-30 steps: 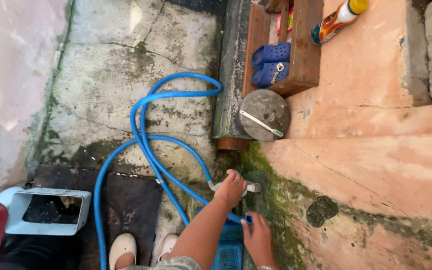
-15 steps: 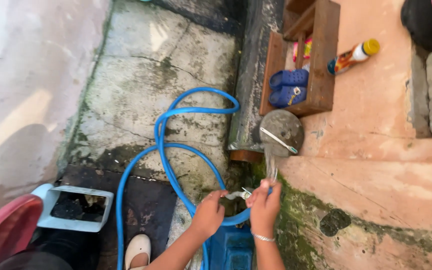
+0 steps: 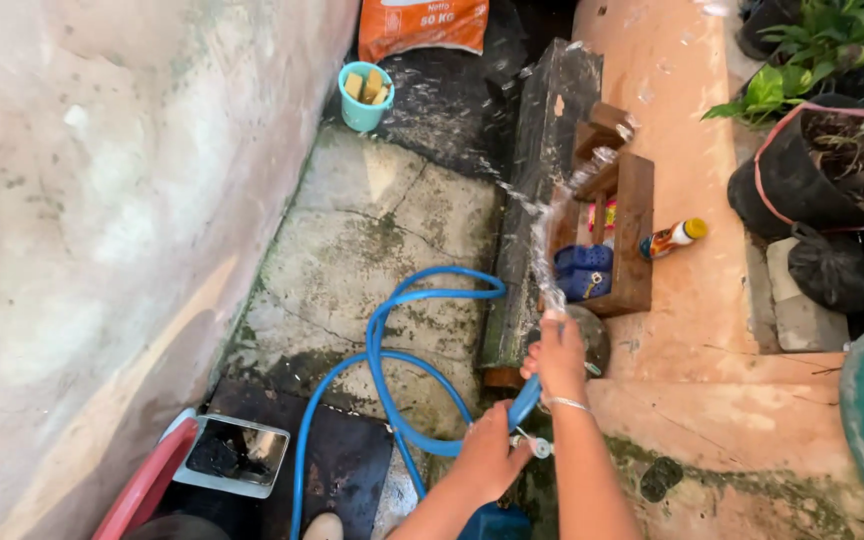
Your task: Watering various potted plants in an outdoor garden area using a hose.
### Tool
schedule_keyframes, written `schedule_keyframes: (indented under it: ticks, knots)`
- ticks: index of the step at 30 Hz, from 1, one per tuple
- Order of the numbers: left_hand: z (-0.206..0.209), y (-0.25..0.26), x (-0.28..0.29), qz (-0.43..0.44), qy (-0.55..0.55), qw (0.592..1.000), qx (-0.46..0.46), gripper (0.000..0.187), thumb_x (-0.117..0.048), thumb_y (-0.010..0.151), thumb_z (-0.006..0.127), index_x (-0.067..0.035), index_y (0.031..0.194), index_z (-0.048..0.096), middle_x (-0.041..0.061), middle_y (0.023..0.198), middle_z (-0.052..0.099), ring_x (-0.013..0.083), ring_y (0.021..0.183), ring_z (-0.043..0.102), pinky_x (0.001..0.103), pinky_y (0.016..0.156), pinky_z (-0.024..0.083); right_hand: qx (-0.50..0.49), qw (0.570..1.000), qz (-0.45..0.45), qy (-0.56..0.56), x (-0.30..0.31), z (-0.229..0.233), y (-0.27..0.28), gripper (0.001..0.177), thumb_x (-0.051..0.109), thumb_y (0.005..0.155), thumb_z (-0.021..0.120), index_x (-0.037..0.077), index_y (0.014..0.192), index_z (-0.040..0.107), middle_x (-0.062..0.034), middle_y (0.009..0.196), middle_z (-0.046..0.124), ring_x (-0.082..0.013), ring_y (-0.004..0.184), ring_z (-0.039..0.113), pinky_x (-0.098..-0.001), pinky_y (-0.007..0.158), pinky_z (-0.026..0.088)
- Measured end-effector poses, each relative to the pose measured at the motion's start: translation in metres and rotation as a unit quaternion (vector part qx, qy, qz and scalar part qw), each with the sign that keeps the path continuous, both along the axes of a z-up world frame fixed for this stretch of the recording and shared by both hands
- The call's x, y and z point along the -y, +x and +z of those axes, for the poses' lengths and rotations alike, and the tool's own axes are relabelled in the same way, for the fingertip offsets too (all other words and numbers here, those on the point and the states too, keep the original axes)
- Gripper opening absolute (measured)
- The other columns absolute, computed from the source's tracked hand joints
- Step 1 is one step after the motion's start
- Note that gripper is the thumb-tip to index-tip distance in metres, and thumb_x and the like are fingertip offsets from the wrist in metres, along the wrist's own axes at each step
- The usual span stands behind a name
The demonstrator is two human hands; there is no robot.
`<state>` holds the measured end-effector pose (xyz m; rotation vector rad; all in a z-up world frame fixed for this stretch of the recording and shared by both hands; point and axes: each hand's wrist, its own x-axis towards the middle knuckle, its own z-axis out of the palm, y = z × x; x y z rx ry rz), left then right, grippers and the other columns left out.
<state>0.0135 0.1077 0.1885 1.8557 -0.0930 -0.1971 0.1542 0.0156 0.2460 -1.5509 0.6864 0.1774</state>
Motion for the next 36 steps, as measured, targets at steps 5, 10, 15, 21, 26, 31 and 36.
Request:
schedule_keyframes:
  ticks: [5, 10, 15, 21, 26, 31, 36]
  knots:
    - [-0.002, 0.031, -0.007, 0.029, 0.027, 0.983, -0.179, 0.038, -0.035, 0.105, 0.052, 0.002, 0.115, 0.049, 0.03, 0.098, 0.067, 0.0501, 0.095, 0.063, 0.056, 0.082, 0.051, 0.002, 0.994, 0.007, 0.109, 0.023, -0.009, -0.009, 0.031, 0.042, 0.103, 0.038, 0.022, 0.124, 0.05, -0.0015, 0.082, 0.062, -0.0146, 0.07, 0.06, -0.0332, 0.062, 0.053]
    - [-0.009, 0.053, -0.004, 0.036, 0.019, 0.991, -0.127, 0.038, -0.034, 0.106, 0.05, 0.003, 0.112, 0.047, 0.032, 0.092, 0.066, 0.0526, 0.09, 0.062, 0.058, 0.078, 0.049, 0.017, 0.891, 0.249, -0.38, 0.222, -0.304, -0.078, 0.045, 0.041, 0.118, 0.04, 0.0, 0.131, 0.052, -0.0281, 0.112, 0.055, -0.0442, 0.099, 0.054, -0.0525, 0.088, 0.046]
    - [0.006, 0.057, -0.008, 0.008, 0.009, 0.98, -0.197, 0.039, -0.036, 0.106, 0.049, 0.003, 0.11, 0.049, 0.028, 0.081, 0.066, 0.0469, 0.078, 0.064, 0.053, 0.069, 0.05, -0.239, 0.661, 0.461, -0.541, 0.198, -0.302, -0.127, 0.054, 0.042, 0.103, 0.049, 0.015, 0.149, 0.041, -0.0202, 0.134, 0.052, -0.042, 0.122, 0.058, -0.051, 0.099, 0.053]
    - [-0.002, 0.06, -0.011, 0.009, 0.001, 0.972, -0.235, 0.039, -0.037, 0.105, 0.046, 0.001, 0.117, 0.047, 0.02, 0.074, 0.064, 0.034, 0.064, 0.062, 0.046, 0.061, 0.049, -0.231, 0.606, 0.466, -0.602, 0.21, -0.389, -0.134, 0.03, 0.02, 0.105, 0.046, 0.018, 0.134, 0.052, -0.0202, 0.124, 0.056, -0.0388, 0.1, 0.069, -0.0485, 0.075, 0.063]
    - [0.003, 0.063, -0.01, -0.004, 0.001, 0.963, -0.268, 0.044, -0.037, 0.107, 0.045, 0.003, 0.123, 0.046, 0.019, 0.074, 0.062, 0.0338, 0.062, 0.06, 0.047, 0.059, 0.048, -0.23, 0.644, 0.409, -0.604, 0.204, -0.378, -0.133, 0.028, 0.027, 0.106, 0.047, 0.015, 0.131, 0.053, -0.0211, 0.114, 0.06, -0.0381, 0.09, 0.07, -0.0479, 0.07, 0.062]
    - [0.001, 0.067, -0.009, 0.002, 0.002, 0.966, -0.26, 0.045, -0.037, 0.106, 0.045, 0.003, 0.126, 0.046, 0.019, 0.074, 0.063, 0.0324, 0.063, 0.061, 0.046, 0.06, 0.049, -0.325, 0.681, 0.369, -0.543, 0.187, -0.349, -0.11, 0.031, 0.03, 0.11, 0.042, 0.011, 0.131, 0.054, -0.0197, 0.109, 0.061, -0.0356, 0.087, 0.072, -0.0474, 0.068, 0.062]
    - [-0.008, 0.062, -0.011, 0.012, 0.007, 0.975, -0.221, 0.045, -0.036, 0.106, 0.046, 0.004, 0.125, 0.043, 0.021, 0.081, 0.063, 0.0393, 0.073, 0.064, 0.05, 0.067, 0.051, -0.348, 0.775, 0.305, -0.431, 0.188, -0.334, -0.099, 0.041, 0.04, 0.109, 0.046, 0.009, 0.135, 0.052, -0.0243, 0.116, 0.067, -0.0453, 0.105, 0.066, -0.0579, 0.088, 0.054]
